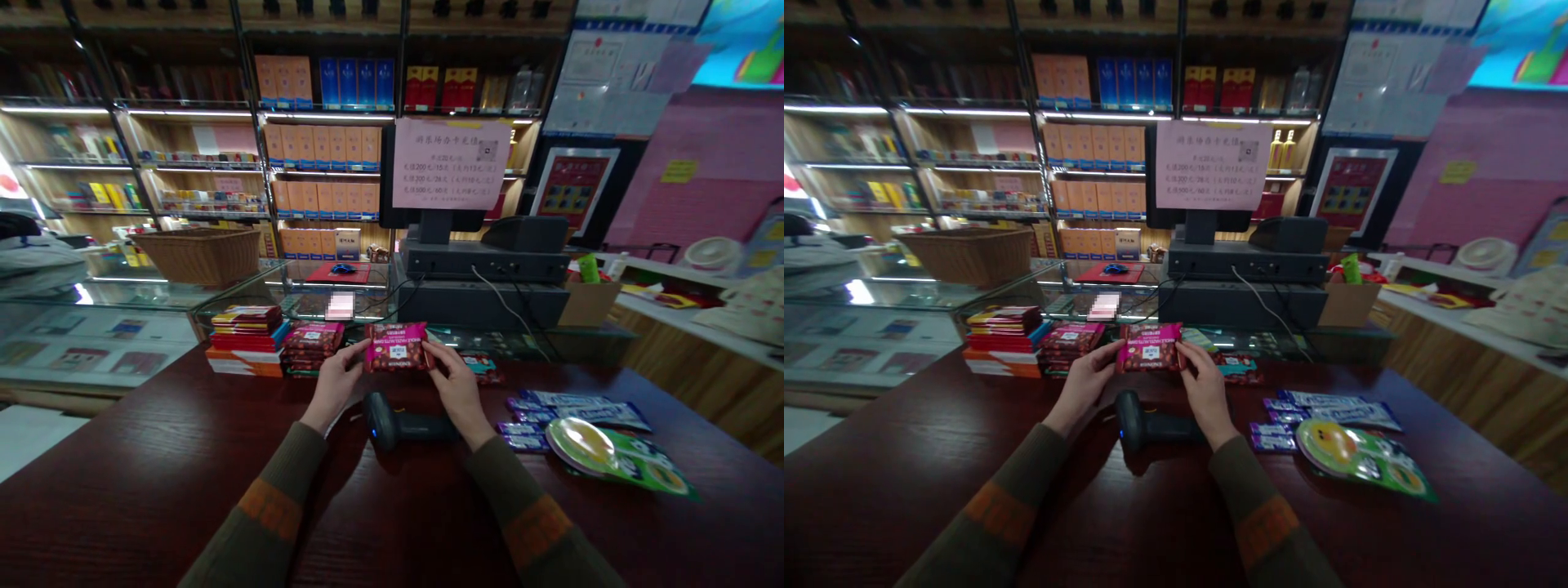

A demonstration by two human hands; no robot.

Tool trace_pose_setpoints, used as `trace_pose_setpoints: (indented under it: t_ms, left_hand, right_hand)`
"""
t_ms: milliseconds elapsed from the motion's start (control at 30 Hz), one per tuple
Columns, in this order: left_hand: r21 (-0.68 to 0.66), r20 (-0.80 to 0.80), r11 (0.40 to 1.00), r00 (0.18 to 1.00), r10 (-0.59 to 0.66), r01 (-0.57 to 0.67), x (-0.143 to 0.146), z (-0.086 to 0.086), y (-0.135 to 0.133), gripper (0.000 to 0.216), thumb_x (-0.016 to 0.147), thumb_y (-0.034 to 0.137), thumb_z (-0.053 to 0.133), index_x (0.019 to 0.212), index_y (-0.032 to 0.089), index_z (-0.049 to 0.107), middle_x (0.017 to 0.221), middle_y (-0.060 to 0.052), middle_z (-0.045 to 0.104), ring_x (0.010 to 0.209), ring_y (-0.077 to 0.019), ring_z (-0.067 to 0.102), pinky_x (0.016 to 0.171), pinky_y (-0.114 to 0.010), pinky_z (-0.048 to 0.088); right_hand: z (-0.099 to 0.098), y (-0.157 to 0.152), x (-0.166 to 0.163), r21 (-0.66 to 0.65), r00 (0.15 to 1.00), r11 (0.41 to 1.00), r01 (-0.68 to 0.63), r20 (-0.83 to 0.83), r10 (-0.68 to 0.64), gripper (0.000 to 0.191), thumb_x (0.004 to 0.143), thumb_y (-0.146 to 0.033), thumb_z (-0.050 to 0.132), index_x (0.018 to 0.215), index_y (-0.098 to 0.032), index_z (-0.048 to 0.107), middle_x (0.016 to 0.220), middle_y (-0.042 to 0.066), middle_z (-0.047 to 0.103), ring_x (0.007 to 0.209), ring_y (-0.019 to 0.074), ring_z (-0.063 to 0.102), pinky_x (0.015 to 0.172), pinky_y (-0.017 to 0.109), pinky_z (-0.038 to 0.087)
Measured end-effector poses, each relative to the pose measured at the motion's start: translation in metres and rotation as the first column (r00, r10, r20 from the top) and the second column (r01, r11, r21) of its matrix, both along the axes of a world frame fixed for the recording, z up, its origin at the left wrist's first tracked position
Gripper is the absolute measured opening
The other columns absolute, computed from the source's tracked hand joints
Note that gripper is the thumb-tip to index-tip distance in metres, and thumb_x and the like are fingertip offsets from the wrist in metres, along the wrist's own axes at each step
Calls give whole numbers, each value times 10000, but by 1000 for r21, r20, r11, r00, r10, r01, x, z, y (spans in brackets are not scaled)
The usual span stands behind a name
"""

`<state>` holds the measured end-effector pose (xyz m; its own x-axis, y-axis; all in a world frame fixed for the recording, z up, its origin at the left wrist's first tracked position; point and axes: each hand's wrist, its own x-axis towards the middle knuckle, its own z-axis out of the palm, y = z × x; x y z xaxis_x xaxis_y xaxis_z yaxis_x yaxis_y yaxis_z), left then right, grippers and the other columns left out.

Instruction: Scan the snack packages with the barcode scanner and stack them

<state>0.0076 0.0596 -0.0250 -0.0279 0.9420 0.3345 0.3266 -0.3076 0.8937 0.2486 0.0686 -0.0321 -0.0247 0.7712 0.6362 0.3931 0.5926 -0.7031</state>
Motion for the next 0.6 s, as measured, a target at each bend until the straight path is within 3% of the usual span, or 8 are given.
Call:
trace_pose_setpoints:
  t_ms: [333, 600]
  left_hand:
    - [198, -46, 972, 990, 134, -123, -4, -1, -11, 253, 878, 295, 599, 1063, 227, 758, 1105, -33, 763, 1034, -193, 693, 995, -330, 518]
    - [334, -44, 931, 984, 175, -150, 3, 2, -12, 142, 864, 303, 648, 931, 246, 759, 935, -11, 753, 905, -177, 675, 878, -323, 515]
  right_hand:
    - [-1, -3, 2, 18, 990, 999, -50, -132, 52, 239, 882, -337, 628, 1053, -231, 759, 1150, 85, 729, 1112, 239, 652, 1020, 397, 482]
    - [0, -5, -2, -27, 977, 999, -18, -215, 12, 305, 847, -516, 682, 919, -227, 745, 981, 63, 752, 951, 255, 672, 898, 388, 498]
